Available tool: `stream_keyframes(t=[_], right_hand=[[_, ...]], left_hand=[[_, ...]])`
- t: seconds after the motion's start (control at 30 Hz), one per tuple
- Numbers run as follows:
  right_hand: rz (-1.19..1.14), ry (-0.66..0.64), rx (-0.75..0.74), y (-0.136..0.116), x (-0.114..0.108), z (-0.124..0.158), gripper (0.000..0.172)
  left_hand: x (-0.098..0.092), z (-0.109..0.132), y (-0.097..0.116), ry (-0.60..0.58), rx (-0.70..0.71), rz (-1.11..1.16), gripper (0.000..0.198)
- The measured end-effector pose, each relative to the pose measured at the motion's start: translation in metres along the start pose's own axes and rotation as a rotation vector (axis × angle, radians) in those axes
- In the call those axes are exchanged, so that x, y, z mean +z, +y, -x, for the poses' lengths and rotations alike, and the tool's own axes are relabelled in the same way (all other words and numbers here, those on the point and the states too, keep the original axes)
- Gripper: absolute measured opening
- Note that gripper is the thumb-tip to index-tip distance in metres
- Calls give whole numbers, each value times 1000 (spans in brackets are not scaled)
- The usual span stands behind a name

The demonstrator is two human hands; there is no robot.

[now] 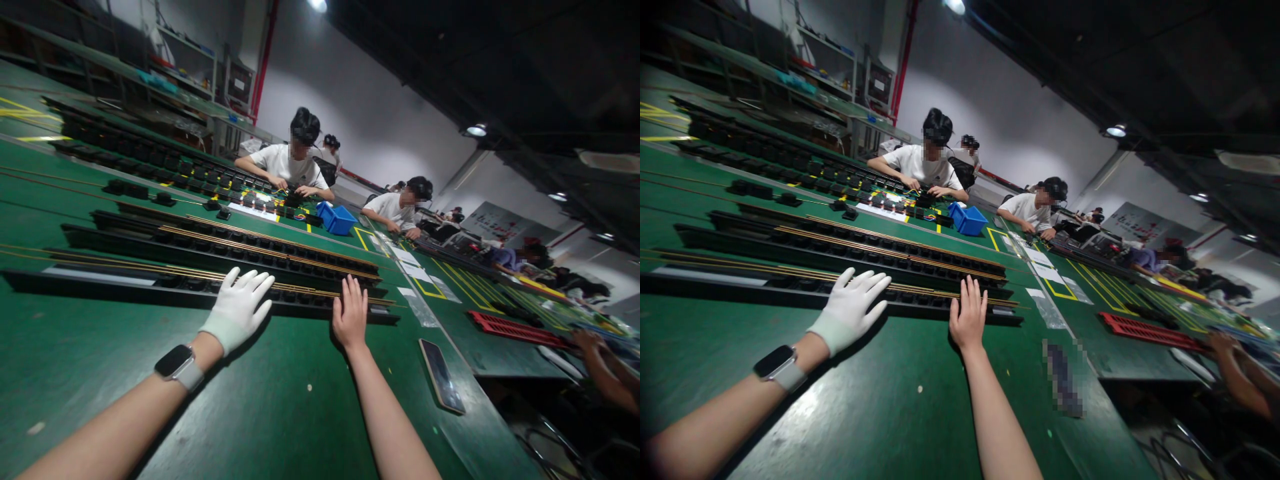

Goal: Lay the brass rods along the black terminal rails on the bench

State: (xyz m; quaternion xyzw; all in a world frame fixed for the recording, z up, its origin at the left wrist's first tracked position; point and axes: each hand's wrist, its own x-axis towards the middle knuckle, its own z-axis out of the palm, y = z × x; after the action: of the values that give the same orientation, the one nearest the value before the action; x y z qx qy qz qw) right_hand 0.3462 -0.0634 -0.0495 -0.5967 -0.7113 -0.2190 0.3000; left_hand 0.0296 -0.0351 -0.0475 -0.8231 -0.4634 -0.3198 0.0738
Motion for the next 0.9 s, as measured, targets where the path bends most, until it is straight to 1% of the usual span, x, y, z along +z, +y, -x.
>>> stream_keyframes(t=[0.2,0.47,0.7,0.9], right_hand=[[-5,4,30,-1,0,0,59],[3,-72,7,1,1,0,52],[4,-37,3,1,1,0,54],[-2,-54,12,-1,-1,-1,54]], left_hand=[[0,0,0,9,-2,18,50],[1,0,-1,10,0,14,50],[2,1,-1,12,-3,6,50],[3,1,-1,7,1,0,50]])
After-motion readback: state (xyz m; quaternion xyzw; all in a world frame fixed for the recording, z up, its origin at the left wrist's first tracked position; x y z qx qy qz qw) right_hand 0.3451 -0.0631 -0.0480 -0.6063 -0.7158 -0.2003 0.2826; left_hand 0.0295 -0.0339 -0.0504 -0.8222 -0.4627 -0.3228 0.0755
